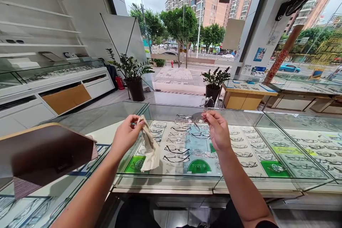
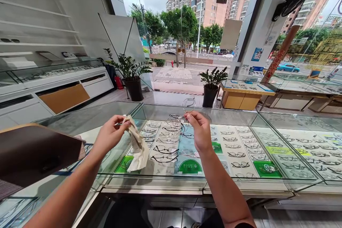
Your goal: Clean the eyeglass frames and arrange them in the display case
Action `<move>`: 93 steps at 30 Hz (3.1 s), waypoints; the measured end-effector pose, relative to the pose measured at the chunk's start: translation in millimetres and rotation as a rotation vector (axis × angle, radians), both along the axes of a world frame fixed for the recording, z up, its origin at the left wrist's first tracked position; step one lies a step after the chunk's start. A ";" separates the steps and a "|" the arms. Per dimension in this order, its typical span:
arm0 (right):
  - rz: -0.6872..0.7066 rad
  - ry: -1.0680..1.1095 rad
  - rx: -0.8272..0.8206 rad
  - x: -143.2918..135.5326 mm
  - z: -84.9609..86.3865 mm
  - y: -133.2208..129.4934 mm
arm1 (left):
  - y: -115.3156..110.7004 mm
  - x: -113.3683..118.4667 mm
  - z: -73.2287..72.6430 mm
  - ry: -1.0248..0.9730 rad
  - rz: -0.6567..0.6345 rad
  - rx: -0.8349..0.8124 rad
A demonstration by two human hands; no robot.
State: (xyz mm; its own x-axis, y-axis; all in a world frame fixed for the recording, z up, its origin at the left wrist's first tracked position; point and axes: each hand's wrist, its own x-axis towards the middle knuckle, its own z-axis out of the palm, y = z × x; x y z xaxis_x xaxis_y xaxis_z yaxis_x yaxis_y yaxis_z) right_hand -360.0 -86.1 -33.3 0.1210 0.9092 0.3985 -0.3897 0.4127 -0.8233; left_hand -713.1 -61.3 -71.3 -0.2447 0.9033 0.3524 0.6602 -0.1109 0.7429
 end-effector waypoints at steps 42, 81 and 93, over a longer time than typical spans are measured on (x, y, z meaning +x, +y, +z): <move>0.658 -0.378 -0.136 44.2 30.3 85.4 | 50.2 151.6 75.3 0.230 -0.730 0.479; -0.529 -0.893 0.306 24.2 23.8 64.0 | 58.5 144.8 66.5 0.155 -0.190 0.763; -0.521 -0.902 0.300 25.5 22.6 66.3 | 58.7 148.7 63.6 0.125 -0.193 0.730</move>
